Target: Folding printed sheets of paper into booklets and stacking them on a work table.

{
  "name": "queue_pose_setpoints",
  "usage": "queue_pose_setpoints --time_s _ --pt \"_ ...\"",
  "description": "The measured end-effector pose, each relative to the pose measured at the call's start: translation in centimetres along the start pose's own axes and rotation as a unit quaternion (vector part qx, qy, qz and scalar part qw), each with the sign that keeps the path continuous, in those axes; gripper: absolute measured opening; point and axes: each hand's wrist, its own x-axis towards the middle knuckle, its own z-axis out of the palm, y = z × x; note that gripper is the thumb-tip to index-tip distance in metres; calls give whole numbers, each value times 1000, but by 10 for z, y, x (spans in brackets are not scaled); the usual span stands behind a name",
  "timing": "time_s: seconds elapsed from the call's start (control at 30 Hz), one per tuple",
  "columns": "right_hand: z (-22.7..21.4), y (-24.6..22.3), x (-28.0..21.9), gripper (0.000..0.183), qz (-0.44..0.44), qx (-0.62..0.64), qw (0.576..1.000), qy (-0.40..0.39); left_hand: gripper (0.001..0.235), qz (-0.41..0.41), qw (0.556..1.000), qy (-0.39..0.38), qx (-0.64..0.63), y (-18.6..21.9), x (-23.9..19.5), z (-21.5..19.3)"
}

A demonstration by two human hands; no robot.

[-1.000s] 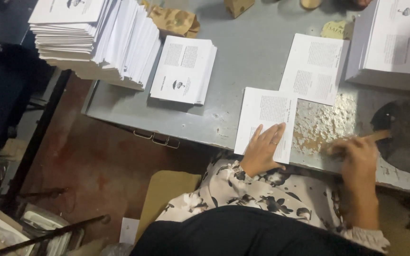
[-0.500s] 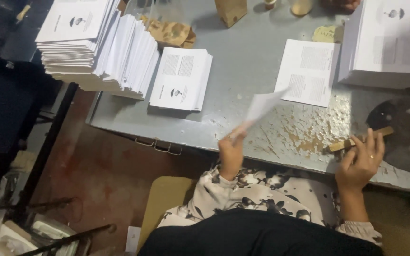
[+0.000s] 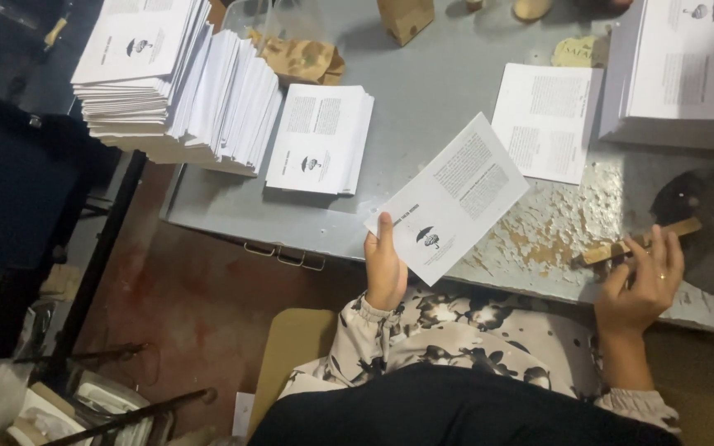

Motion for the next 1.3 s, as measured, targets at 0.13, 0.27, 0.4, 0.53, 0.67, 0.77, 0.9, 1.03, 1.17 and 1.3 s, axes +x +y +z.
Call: queue_pose_setpoints --time_s 0.13,0.27,0.4,0.53,0.67,0.77,0.9,1.03,1.17,1.3 --pt "2 3 -3 35 7 -22 1000 -13 48 20 1000 4 -10 2 0 1" --pt "2 5 -3 35 -1 -5 1000 -5 40 132 989 29 52 3 3 9" --pt "5 8 -5 39 -7 2 1000 10 30 440 854 1 278 -14 26 35" --pt "3 6 -4 39 -15 1 1000 8 30 605 688 -253 310 -41 47 112" --pt "2 3 -4 39 -31 11 999 27 74 555 572 -225 560 -153 114 130" --pt "5 14 -6 37 -18 -15 1000 5 70 378 431 -261 776 -205 154 138" --pt "5 9 -7 39 -16 -13 1000 7 107 361 432 -307 767 -186 148 144" --pt "-5 -10 10 39 -41 27 999 24 95 380 458 -297 747 -211 153 137" --pt "-3 -7 8 32 -64 17 997 36 77 439 446 -260 735 -216 141 135" --pt "2 0 4 39 -30 31 998 43 89 383 436 -279 765 -218 137 143"
